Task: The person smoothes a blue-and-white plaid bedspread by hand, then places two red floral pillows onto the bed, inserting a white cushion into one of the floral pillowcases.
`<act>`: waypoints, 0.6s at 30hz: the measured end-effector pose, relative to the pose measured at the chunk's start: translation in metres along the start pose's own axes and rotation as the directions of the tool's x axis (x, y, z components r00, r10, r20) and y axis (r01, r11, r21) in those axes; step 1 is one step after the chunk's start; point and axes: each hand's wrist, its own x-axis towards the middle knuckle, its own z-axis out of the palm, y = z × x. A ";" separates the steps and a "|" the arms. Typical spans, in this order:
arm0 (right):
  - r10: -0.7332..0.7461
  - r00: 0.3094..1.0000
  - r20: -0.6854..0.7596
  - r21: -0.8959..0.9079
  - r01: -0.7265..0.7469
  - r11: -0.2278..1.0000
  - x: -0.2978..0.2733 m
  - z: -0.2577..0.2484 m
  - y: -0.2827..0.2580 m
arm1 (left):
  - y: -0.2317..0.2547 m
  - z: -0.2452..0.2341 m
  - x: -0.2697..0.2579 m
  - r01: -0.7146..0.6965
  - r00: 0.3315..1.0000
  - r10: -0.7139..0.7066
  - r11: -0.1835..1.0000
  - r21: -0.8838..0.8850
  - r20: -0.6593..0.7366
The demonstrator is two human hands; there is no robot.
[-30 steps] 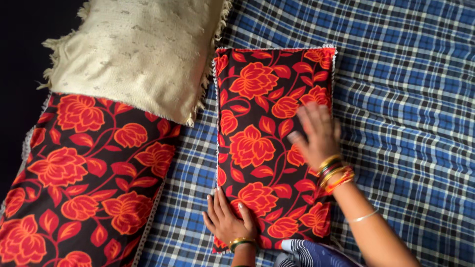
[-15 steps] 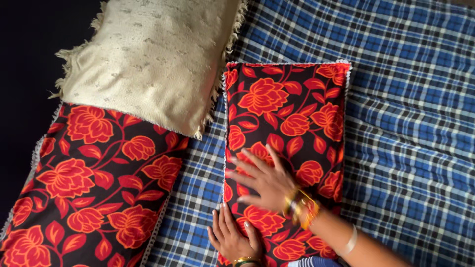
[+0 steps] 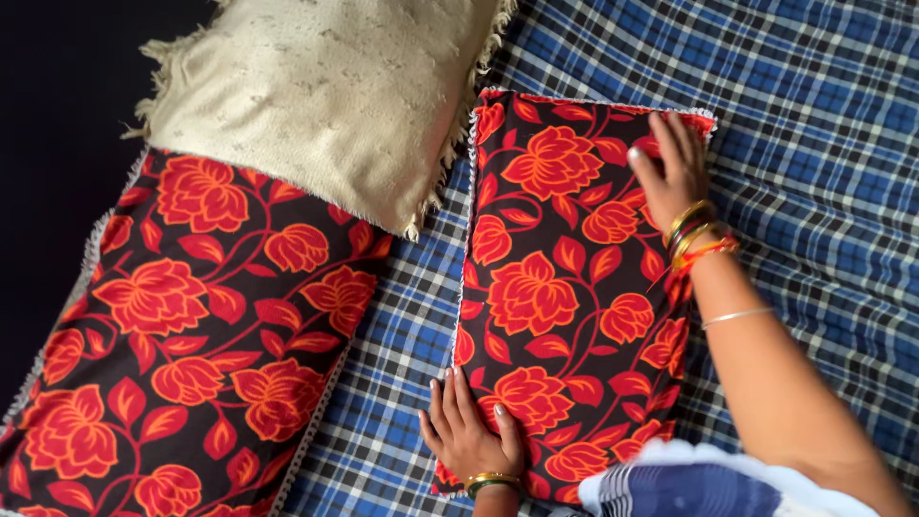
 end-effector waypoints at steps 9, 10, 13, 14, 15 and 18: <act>-0.603 0.700 0.383 0.107 0.614 0.782 -0.124 0.023 -0.160 | -0.002 0.000 -0.001 -0.001 1.000 0.001 1.000 -0.019 -0.004; -0.658 0.599 0.456 0.195 0.654 0.731 -0.136 0.026 -0.176 | -0.002 0.000 -0.001 -0.001 1.000 0.001 1.000 -0.017 -0.007; -0.627 0.542 0.560 0.189 0.652 0.734 -0.113 0.026 -0.175 | -0.003 0.000 0.002 -0.011 1.000 0.011 1.000 -0.016 -0.012; -0.589 0.567 0.576 0.142 0.640 0.755 -0.094 0.030 -0.168 | -0.003 0.003 0.005 -0.007 1.000 0.007 1.000 -0.018 -0.007; -0.549 0.655 0.520 -0.109 0.688 0.718 -0.079 0.036 -0.162 | -0.002 0.003 0.002 0.005 1.000 -0.004 1.000 -0.013 0.007; -0.570 0.772 0.282 -0.284 0.635 0.718 -0.018 0.050 -0.134 | 0.001 0.000 -0.002 0.014 1.000 -0.014 1.000 -0.023 -0.001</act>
